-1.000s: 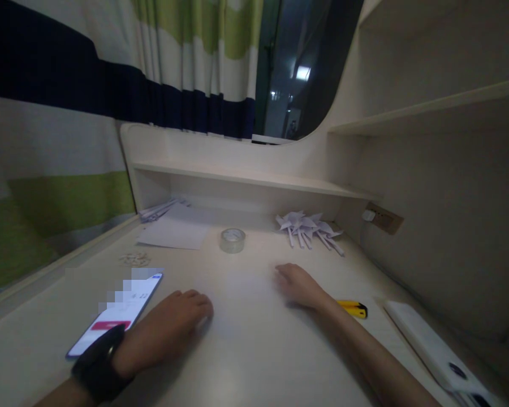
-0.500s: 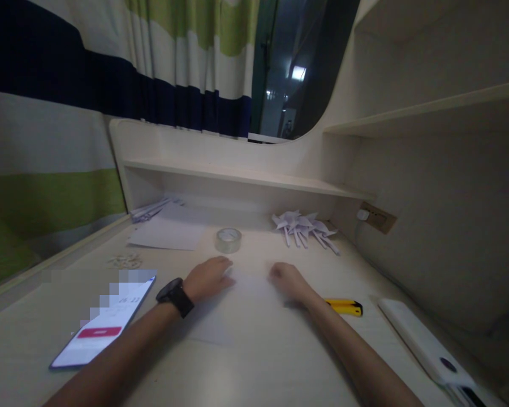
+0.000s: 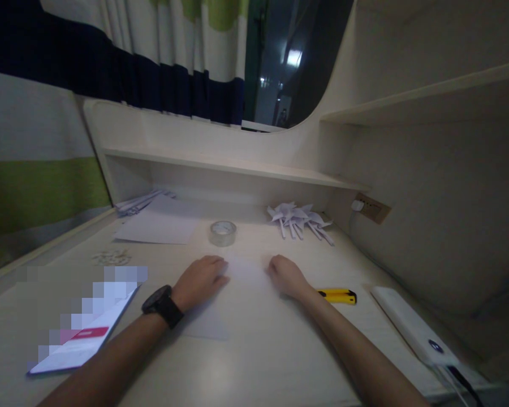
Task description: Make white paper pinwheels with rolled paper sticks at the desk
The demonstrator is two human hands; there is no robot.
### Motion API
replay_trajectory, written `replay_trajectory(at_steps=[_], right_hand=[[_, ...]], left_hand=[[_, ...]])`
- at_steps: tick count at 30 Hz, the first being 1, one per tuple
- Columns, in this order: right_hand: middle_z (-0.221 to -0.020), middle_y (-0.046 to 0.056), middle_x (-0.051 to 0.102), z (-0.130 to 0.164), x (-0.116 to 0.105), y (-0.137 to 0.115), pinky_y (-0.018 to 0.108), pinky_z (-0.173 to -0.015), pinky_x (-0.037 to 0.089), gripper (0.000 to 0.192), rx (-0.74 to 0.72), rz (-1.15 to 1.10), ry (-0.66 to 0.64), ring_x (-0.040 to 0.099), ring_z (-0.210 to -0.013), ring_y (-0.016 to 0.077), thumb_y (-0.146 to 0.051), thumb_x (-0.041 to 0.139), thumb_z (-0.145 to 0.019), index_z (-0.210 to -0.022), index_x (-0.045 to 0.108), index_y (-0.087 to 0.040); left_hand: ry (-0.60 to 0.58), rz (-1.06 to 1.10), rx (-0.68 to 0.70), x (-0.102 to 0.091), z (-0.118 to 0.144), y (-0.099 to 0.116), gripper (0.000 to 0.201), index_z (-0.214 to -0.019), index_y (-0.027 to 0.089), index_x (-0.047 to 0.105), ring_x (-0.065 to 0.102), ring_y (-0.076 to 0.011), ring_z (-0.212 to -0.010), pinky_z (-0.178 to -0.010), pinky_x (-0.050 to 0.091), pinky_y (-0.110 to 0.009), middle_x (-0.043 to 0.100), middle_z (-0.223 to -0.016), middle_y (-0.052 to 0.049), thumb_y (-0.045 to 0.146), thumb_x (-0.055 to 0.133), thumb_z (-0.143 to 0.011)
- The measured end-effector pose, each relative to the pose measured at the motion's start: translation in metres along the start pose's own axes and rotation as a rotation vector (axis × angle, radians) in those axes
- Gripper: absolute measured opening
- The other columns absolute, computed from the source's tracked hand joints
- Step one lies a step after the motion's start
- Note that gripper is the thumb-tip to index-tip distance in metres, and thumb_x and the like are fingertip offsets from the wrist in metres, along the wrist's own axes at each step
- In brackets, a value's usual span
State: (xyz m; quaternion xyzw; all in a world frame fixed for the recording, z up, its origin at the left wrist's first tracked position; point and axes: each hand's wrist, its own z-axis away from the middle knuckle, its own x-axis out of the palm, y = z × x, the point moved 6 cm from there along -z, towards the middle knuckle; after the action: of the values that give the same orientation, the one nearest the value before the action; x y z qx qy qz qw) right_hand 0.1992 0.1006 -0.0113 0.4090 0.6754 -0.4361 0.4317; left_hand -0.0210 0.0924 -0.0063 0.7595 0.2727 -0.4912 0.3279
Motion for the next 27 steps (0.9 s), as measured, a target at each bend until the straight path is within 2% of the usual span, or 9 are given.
replay_trajectory(at_steps=[4, 6, 10, 12, 15, 18, 21, 23, 27], right_hand=[[-0.085, 0.008, 0.064, 0.003, -0.008, -0.005, 0.024, -0.066, 0.035, 0.01, -0.044, -0.043, 0.02, 0.058, -0.076, 0.0167, -0.016, 0.044, -0.088, -0.087, 0.054, -0.016], [-0.085, 0.005, 0.064, 0.005, -0.015, -0.01, 0.022, -0.066, 0.035, 0.009, -0.108, -0.114, 0.031, 0.058, -0.076, 0.015, -0.016, 0.043, -0.089, -0.092, 0.052, -0.018], [-0.078, 0.002, 0.064, 0.009, -0.031, -0.018, 0.022, -0.063, 0.037, 0.008, -0.223, -0.322, 0.084, 0.059, -0.072, 0.0141, -0.015, 0.044, -0.088, -0.09, 0.051, -0.02], [-0.075, 0.001, 0.064, 0.01, -0.034, -0.018, 0.022, -0.062, 0.037, 0.006, -0.228, -0.402, 0.111, 0.058, -0.069, 0.0138, -0.018, 0.045, -0.089, -0.088, 0.051, -0.02], [-0.067, -0.001, 0.061, 0.006, -0.036, -0.01, 0.024, -0.06, 0.039, 0.01, -0.155, -0.567, 0.196, 0.057, -0.062, 0.0133, -0.028, 0.048, -0.089, -0.084, 0.051, -0.02], [-0.067, -0.001, 0.06, 0.001, -0.029, 0.005, 0.025, -0.059, 0.044, 0.023, 0.013, -0.915, 0.25, 0.058, -0.06, 0.0135, -0.043, 0.053, -0.086, -0.082, 0.048, -0.021], [-0.071, 0.0, 0.063, -0.002, -0.012, 0.009, 0.025, -0.056, 0.047, 0.038, 0.16, -1.249, 0.113, 0.059, -0.059, 0.0131, -0.053, 0.062, -0.076, -0.09, 0.051, -0.02], [-0.068, -0.001, 0.062, -0.001, -0.003, 0.004, 0.024, -0.053, 0.046, 0.044, 0.194, -1.337, 0.009, 0.057, -0.055, 0.0117, -0.05, 0.072, -0.068, -0.093, 0.055, -0.019], [-0.057, -0.003, 0.058, 0.004, 0.007, -0.003, 0.021, -0.046, 0.042, 0.036, 0.26, -1.406, -0.033, 0.052, -0.048, 0.0101, -0.04, 0.081, -0.058, -0.073, 0.059, -0.016]], left_hand=[[0.138, 0.128, -0.115, -0.002, -0.004, -0.014, 0.06, -0.131, 0.009, 0.046, 0.042, -0.0326, -0.126, -0.103, 0.032, -0.045, 0.047, -0.137, -0.021, 0.04, 0.058, -0.081], [0.203, 0.3, -0.218, -0.005, -0.006, -0.024, 0.069, -0.133, 0.008, 0.043, 0.046, -0.033, -0.123, -0.099, 0.037, -0.045, 0.047, -0.136, -0.022, 0.044, 0.062, -0.077], [0.206, 0.727, -0.373, -0.01, -0.007, -0.03, 0.059, -0.12, 0.01, 0.054, 0.064, -0.024, -0.083, -0.069, 0.048, -0.033, 0.068, -0.098, -0.012, 0.045, 0.067, -0.073], [0.167, 0.87, -0.354, -0.015, -0.007, -0.022, 0.041, -0.099, 0.01, 0.063, 0.06, -0.0175, -0.064, -0.057, 0.044, -0.027, 0.065, -0.074, -0.005, 0.044, 0.065, -0.075], [0.16, 0.943, -0.343, -0.025, -0.004, -0.011, 0.033, -0.07, 0.012, 0.062, 0.047, -0.0111, -0.05, -0.049, 0.035, -0.023, 0.052, -0.055, 0.002, 0.044, 0.065, -0.074], [0.206, 0.963, -0.403, -0.032, -0.002, -0.008, 0.035, -0.06, 0.014, 0.057, 0.042, -0.0092, -0.048, -0.047, 0.032, -0.022, 0.046, -0.053, 0.004, 0.045, 0.068, -0.071], [0.236, 0.982, -0.426, -0.034, -0.001, -0.008, 0.035, -0.061, 0.014, 0.058, 0.041, -0.0087, -0.048, -0.046, 0.031, -0.021, 0.047, -0.054, 0.004, 0.045, 0.069, -0.07], [0.234, 0.985, -0.432, -0.032, -0.002, -0.01, 0.033, -0.064, 0.013, 0.061, 0.043, -0.009, -0.049, -0.046, 0.032, -0.021, 0.049, -0.055, 0.004, 0.045, 0.07, -0.07], [0.192, 0.991, -0.459, -0.021, -0.002, -0.015, 0.034, -0.084, 0.013, 0.068, 0.049, -0.0113, -0.052, -0.045, 0.035, -0.021, 0.058, -0.063, 0.0, 0.043, 0.071, -0.07]])
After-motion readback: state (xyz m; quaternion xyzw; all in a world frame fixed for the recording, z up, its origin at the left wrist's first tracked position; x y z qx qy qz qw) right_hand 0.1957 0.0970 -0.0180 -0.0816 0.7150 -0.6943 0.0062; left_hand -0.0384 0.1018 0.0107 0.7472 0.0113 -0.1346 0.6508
